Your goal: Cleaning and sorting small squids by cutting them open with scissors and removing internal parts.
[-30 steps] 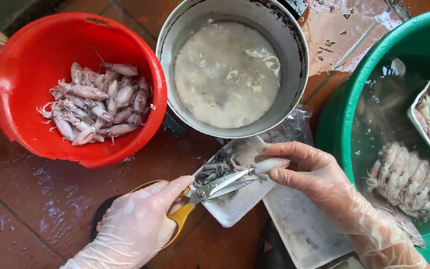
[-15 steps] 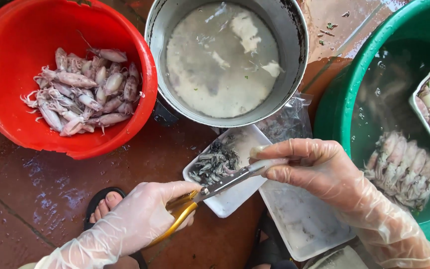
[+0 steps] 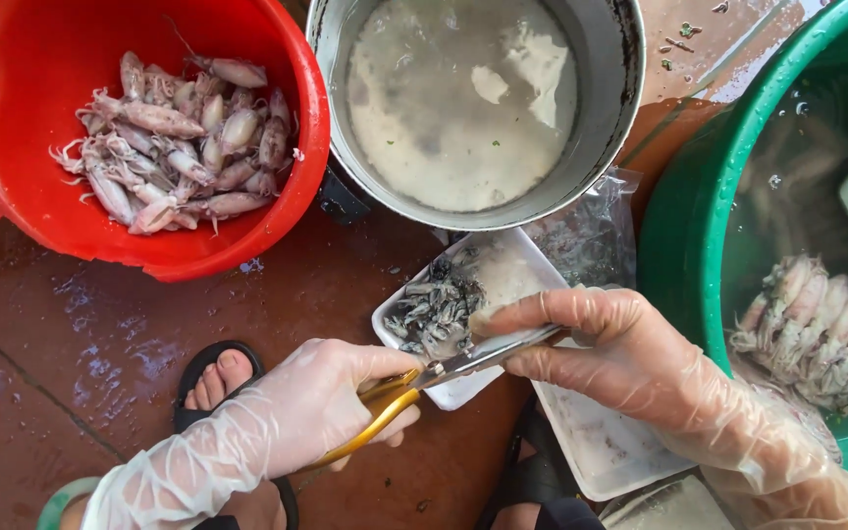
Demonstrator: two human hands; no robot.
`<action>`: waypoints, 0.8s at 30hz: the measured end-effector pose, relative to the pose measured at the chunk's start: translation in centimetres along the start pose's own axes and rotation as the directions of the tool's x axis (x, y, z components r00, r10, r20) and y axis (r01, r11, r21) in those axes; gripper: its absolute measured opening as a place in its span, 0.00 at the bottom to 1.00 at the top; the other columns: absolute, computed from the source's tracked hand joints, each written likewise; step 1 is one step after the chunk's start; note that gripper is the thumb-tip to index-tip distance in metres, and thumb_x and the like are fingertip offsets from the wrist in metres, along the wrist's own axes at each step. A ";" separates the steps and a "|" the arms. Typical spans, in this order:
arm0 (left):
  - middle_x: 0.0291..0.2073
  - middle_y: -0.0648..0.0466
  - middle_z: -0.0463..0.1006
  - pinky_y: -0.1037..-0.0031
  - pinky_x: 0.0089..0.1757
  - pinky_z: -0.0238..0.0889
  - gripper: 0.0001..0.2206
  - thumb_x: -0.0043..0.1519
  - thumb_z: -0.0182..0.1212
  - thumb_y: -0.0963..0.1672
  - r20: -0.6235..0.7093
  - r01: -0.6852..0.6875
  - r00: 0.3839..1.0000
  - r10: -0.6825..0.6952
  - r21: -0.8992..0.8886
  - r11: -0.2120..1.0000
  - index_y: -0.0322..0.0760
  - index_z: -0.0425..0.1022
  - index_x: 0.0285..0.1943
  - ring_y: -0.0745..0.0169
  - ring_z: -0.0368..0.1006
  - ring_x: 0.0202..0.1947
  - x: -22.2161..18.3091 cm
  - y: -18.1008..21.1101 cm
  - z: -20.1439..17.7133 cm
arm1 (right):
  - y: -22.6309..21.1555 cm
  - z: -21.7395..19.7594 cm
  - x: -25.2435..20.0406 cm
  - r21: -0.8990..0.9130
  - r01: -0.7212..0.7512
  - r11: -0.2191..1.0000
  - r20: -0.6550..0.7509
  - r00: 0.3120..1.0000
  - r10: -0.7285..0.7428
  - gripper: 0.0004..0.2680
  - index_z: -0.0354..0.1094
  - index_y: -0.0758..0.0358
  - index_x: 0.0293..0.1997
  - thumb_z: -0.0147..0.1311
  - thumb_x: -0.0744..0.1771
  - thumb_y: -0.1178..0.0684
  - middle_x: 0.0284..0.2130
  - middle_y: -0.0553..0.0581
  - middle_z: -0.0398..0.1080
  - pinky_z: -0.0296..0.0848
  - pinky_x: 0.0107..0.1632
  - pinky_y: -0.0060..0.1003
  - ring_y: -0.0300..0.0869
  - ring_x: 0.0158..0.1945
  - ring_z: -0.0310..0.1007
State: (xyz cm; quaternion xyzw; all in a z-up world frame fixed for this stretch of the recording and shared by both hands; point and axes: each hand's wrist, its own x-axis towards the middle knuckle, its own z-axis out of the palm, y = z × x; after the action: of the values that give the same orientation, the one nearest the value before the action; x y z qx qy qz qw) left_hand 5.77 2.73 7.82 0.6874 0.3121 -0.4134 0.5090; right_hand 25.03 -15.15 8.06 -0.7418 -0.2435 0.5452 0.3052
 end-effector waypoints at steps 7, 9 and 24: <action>0.32 0.55 0.86 0.82 0.18 0.51 0.10 0.60 0.61 0.43 0.225 0.094 0.974 -0.003 -0.394 0.914 0.43 0.79 0.49 0.70 0.60 0.12 -0.8 -1.8 0.1 | 2.0 2.4 0.3 0.490 0.071 0.869 -0.082 0.996 -0.035 0.10 0.79 0.66 0.44 0.66 0.61 0.59 0.44 0.61 0.84 0.79 0.56 0.39 0.45 0.47 0.83; 0.31 0.56 0.87 0.83 0.17 0.50 0.17 0.60 0.61 0.44 0.254 0.157 0.965 -0.059 -0.384 0.910 0.48 0.82 0.59 0.72 0.60 0.11 -0.4 -2.5 0.7 | 2.6 3.1 0.6 0.511 0.066 0.857 -0.074 0.997 -0.033 0.09 0.78 0.63 0.44 0.65 0.61 0.57 0.45 0.59 0.83 0.76 0.58 0.38 0.44 0.48 0.81; 0.37 0.45 0.88 0.79 0.15 0.56 0.24 0.57 0.67 0.42 0.195 0.281 0.959 -0.206 -0.561 0.778 0.44 0.80 0.66 0.65 0.65 0.12 0.4 -2.0 1.5 | 5.3 4.1 1.1 0.518 0.148 0.843 -0.166 0.984 -0.071 0.11 0.69 0.57 0.41 0.47 0.62 0.69 0.44 0.55 0.76 0.69 0.42 0.33 0.38 0.44 0.72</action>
State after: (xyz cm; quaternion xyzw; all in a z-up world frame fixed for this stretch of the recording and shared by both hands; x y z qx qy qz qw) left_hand 3.88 1.86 6.32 0.4249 0.4784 -0.4013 0.6554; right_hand 21.56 -17.33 2.64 -0.6506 -0.1046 0.5193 0.5442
